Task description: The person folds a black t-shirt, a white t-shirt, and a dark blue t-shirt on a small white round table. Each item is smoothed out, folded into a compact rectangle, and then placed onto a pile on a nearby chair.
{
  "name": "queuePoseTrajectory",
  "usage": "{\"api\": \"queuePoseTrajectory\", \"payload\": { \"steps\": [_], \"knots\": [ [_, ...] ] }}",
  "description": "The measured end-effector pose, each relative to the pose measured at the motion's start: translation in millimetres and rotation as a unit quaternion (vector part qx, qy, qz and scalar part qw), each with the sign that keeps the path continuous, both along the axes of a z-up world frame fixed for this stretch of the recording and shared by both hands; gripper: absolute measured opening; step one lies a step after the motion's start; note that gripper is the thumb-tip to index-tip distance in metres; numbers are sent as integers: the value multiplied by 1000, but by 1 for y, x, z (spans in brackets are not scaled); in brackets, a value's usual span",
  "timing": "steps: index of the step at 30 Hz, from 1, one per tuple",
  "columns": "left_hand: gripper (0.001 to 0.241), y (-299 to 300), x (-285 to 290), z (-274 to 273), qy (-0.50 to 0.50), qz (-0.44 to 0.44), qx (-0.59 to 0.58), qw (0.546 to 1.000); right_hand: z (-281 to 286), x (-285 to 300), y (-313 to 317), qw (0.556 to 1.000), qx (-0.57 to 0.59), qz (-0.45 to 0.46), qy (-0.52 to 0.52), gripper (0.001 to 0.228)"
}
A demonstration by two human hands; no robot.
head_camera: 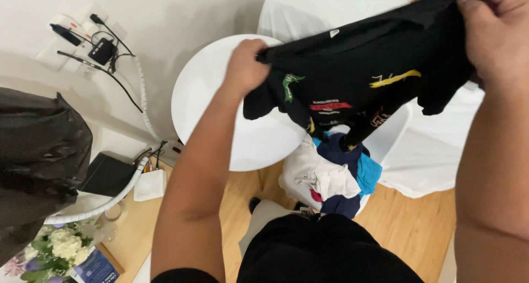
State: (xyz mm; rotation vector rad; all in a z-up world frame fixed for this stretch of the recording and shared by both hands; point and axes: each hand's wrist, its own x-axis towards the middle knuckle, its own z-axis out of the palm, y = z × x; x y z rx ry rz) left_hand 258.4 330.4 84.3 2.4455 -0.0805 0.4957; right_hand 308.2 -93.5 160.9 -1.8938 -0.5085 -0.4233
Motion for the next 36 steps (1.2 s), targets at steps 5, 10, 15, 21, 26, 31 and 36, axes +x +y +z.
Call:
{"api": "queuePoseTrajectory", "payload": {
  "steps": [5,10,15,21,26,31,36],
  "knots": [
    [19,61,17,19,24,25,-124,992,-2,42,2,998,-39,-1,50,14],
    [15,89,32,48,22,25,-203,979,-24,98,9,987,63,97,113,21],
    [27,118,51,48,168,-57,-191,966,-109,201,-39,985,-166,46,24,6],
    [35,158,43,-25,347,-140,-182,909,-136,291,45,955,-243,-138,99,18],
    [41,239,35,-131,293,29,-481,826,-128,284,271,971,-227,-73,15,26],
    [50,314,12,-230,237,279,-621,693,-205,211,438,980,62,186,41,43],
    [63,332,-27,-328,42,363,85,927,-318,85,429,873,-365,136,292,34]
  ]
}}
